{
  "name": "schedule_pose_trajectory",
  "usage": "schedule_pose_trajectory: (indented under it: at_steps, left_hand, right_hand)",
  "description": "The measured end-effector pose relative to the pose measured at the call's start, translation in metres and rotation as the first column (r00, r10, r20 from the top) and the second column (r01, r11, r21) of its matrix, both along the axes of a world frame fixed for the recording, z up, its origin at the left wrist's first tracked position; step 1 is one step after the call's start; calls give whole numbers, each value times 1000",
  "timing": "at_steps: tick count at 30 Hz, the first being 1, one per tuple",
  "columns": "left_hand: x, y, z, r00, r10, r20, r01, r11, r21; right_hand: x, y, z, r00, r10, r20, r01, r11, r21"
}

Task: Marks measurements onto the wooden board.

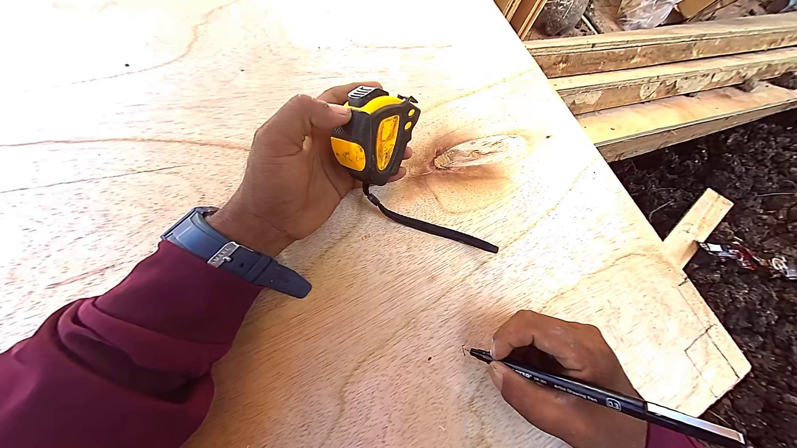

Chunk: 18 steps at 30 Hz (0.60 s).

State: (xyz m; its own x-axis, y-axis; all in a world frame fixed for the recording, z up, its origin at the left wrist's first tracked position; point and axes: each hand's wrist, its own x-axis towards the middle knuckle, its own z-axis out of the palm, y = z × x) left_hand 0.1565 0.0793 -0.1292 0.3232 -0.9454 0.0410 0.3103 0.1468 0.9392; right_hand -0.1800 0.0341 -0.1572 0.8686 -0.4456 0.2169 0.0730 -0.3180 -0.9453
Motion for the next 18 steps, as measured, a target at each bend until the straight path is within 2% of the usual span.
schedule_pose_trajectory:
  at_steps: [9,15,18]
  left_hand:
    - [1,0,-1,1000,4,-4,-3,1000,2]
    - [0,0,1,1000,1,4,-1,1000,-3]
    - [0,1,0,1000,-4,7,4,1000,3]
  right_hand:
    - [-2,1,-3,998,13,55,-11,999,-32]
    - [-4,2,-4,996,-9,92,20,993,-120]
    - [-4,2,-4,997,15,82,-6,994,-105]
